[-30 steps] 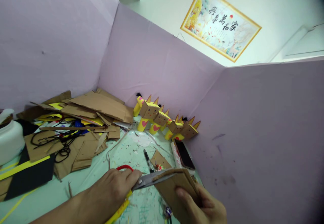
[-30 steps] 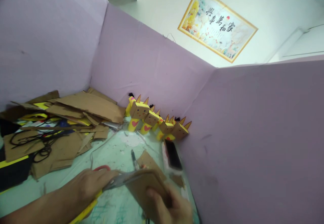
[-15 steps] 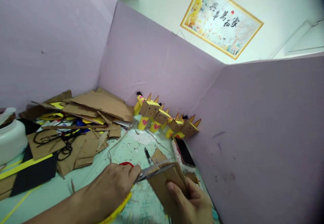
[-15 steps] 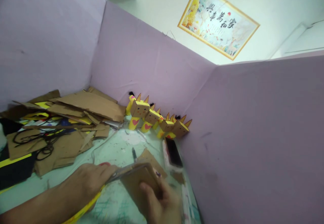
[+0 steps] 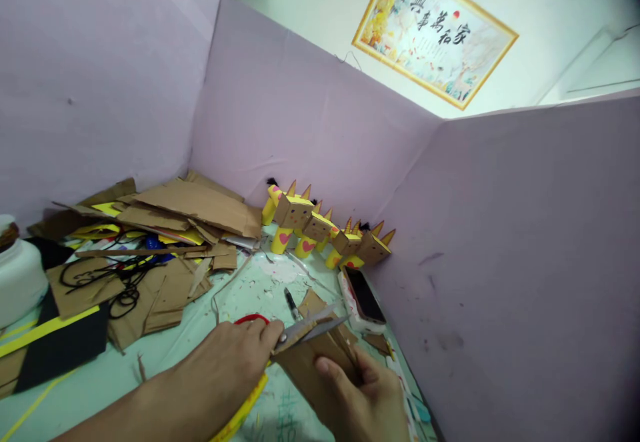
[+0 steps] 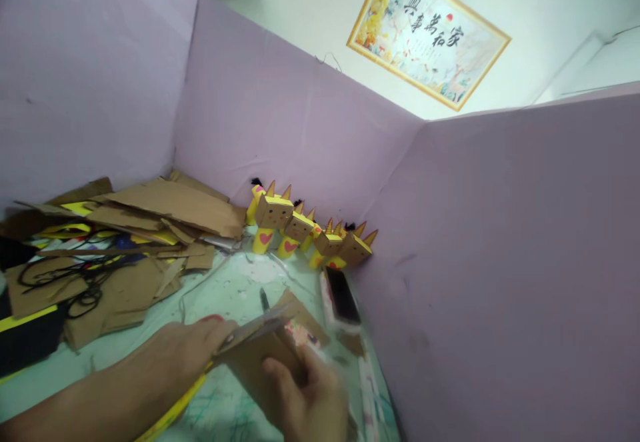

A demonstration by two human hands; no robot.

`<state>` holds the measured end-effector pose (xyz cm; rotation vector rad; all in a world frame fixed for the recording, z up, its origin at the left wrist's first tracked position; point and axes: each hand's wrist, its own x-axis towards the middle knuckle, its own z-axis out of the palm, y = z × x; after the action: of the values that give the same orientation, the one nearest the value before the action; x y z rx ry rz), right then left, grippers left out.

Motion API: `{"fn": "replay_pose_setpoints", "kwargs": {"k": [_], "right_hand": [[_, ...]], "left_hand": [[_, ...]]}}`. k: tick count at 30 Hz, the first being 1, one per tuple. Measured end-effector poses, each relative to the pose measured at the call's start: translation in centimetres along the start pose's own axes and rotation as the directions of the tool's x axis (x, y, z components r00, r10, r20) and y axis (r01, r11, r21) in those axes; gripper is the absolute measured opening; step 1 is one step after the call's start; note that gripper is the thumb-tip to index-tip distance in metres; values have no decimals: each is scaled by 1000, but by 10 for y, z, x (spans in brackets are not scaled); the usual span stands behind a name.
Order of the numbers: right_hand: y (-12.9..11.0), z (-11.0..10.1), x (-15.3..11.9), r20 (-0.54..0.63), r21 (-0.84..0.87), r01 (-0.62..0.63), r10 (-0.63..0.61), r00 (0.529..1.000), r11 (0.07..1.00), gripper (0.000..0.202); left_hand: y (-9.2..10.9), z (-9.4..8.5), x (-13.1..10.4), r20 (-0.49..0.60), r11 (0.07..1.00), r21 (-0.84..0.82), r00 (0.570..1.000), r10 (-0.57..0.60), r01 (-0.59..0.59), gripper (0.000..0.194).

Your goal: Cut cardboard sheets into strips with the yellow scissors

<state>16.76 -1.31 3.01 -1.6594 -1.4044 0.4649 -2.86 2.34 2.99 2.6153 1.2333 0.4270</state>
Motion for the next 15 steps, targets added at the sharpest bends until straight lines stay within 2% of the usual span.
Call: {"fn": "replay_pose_setpoints", "kwargs": {"k": [5,10,13,15], "right_hand": [[0,5,2,14,3,1,-1,1000,1000,39],[-1,5,4,38,5,-39,38,999,999,33],[-10,4,11,147,117,-131,114,983,984,25],[-20,3,19,255,197,-242,189,948,950,18]], "left_hand": [[0,-3,-2,9,994,108,1000,-16,15,46],[-6,7,-3,13,998,55,1000,6,-7,44],[-14,13,3,12,991,-134,1000,29,-27,38],[-23,14,8,-47,939,-345,999,-21,4,23]]}}
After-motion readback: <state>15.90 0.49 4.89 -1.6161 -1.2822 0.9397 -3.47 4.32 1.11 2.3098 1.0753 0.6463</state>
